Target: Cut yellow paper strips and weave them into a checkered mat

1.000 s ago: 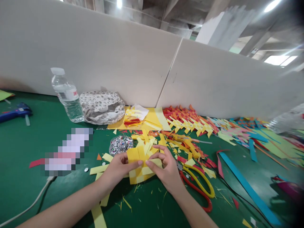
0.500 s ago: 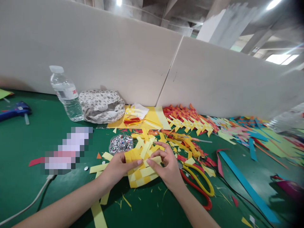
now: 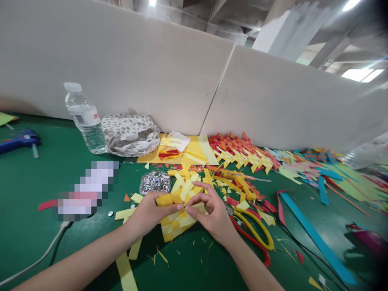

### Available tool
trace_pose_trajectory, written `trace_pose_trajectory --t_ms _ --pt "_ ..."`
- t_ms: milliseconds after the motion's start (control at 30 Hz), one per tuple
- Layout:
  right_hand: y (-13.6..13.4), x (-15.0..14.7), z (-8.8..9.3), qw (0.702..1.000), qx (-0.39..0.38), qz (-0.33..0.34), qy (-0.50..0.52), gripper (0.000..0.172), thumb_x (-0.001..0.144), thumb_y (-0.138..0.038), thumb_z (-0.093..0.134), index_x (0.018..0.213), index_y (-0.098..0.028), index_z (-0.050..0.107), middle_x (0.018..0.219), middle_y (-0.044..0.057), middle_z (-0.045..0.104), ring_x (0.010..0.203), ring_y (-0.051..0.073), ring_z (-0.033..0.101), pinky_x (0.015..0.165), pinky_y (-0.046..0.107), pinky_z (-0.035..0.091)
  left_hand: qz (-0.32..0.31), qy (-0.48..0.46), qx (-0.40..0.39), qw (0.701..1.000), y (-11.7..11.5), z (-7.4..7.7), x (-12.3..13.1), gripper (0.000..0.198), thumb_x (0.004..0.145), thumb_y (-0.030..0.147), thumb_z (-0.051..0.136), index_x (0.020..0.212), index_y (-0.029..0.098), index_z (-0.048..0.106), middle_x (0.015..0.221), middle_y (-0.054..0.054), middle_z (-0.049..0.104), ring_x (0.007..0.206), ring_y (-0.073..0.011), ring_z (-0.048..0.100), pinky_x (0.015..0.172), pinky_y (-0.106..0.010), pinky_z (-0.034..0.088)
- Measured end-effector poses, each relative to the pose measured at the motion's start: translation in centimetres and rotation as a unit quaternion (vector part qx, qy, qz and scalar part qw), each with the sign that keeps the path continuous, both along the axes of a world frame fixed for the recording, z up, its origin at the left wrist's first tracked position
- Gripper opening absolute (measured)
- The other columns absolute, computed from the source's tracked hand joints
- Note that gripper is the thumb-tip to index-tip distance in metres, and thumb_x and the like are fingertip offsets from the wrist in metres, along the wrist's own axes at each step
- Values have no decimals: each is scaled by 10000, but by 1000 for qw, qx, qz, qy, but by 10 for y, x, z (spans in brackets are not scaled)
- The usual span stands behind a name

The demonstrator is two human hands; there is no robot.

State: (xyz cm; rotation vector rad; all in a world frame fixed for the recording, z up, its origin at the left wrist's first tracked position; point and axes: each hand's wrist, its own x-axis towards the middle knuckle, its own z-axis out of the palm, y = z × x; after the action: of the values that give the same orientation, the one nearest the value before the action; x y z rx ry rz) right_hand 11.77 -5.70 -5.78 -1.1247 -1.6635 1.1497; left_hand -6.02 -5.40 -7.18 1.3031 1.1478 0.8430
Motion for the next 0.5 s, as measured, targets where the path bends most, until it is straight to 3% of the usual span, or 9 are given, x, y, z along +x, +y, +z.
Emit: trace_pose_trajectory --t_ms 133,300,500 --pt "1 1 -1 1000 -17 1 -17 547 693 -224 660 1169 -232 391 753 1 628 746 170 594 672 285 433 3 -43 -18 999 1 1 0 275 640 404 664 786 171 660 771 -29 691 707 -189 618 625 -271 462" --pt "6 4 -4 995 -16 -98 15 478 692 -281 657 1102 -217 422 751 14 615 724 177 591 565 248 425 7 -128 -52 990 4 5 2 370 591 284 725 934 211 608 882 -18 689 842 -184 616 747 -287 456" --pt "7 4 -1 995 -71 -56 34 603 629 -271 708 1141 -209 396 726 -7 599 728 182 601 656 304 464 37 -93 -57 993 6 -3 2 297 564 237 728 801 184 558 644 44 625 608 -114 572 592 -227 415"
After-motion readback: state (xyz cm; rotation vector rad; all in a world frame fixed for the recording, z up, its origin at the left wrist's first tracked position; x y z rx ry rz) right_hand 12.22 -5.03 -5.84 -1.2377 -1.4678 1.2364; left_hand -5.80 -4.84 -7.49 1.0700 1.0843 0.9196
